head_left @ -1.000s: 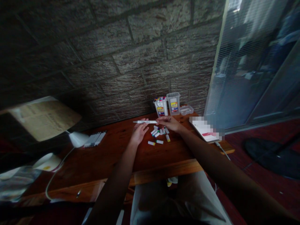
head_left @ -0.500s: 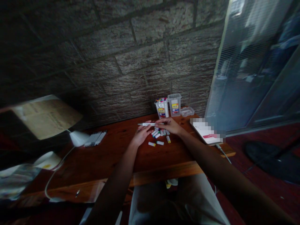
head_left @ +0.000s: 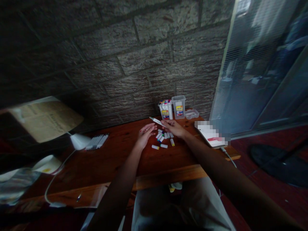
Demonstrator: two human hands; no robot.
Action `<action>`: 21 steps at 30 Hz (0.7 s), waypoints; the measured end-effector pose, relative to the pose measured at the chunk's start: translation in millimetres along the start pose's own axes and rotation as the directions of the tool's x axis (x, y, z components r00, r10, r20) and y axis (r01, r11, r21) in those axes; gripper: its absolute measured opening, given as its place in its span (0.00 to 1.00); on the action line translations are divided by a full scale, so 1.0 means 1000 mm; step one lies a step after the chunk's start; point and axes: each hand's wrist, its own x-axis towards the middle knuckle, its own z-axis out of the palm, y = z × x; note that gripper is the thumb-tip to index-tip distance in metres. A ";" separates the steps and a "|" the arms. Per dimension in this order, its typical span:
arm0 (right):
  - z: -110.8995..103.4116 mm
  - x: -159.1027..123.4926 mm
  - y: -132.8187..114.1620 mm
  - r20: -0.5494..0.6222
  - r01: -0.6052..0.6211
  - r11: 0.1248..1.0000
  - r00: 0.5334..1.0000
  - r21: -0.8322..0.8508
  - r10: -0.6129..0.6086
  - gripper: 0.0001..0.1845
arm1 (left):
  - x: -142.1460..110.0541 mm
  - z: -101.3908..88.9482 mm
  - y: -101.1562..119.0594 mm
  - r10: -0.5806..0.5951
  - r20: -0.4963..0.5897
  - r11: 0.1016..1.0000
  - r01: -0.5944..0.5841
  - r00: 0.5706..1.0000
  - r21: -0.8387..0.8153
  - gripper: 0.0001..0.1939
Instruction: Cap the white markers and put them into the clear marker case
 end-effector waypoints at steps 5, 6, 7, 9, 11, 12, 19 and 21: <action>-0.005 0.002 0.000 -0.120 -0.107 0.989 0.986 0.101 0.119 0.26 | 0.007 -0.007 -0.005 0.057 -0.225 0.993 -0.032 0.973 0.113 0.16; -0.006 0.002 0.000 -0.143 -0.105 0.990 0.983 0.090 0.117 0.26 | 0.008 -0.008 -0.007 0.085 -0.244 0.987 -0.047 0.966 0.156 0.16; -0.007 0.003 0.000 -0.164 -0.093 0.993 0.981 0.073 0.104 0.27 | 0.009 -0.009 -0.009 0.116 -0.249 0.977 -0.065 0.962 0.203 0.15; -0.009 0.003 0.001 -0.202 -0.063 0.997 0.977 0.043 0.071 0.29 | 0.010 -0.011 -0.012 0.170 -0.226 0.952 -0.101 0.959 0.288 0.16; -0.011 0.004 0.003 -0.227 -0.067 0.997 0.971 0.027 0.071 0.30 | 0.011 -0.011 -0.015 0.197 -0.196 0.932 -0.122 0.961 0.341 0.17; -0.012 0.004 0.004 -0.232 -0.078 0.997 0.969 0.023 0.081 0.30 | 0.011 -0.011 -0.015 0.204 -0.187 0.926 -0.127 0.961 0.356 0.17; -0.012 0.003 0.001 -0.234 -0.120 0.993 0.965 0.014 0.120 0.31 | 0.012 -0.012 -0.016 0.226 -0.169 0.905 -0.143 0.959 0.400 0.17; -0.012 0.003 0.001 -0.265 -0.123 0.992 0.957 -0.006 0.117 0.32 | 0.011 -0.012 -0.016 0.222 -0.164 0.903 -0.139 0.961 0.407 0.16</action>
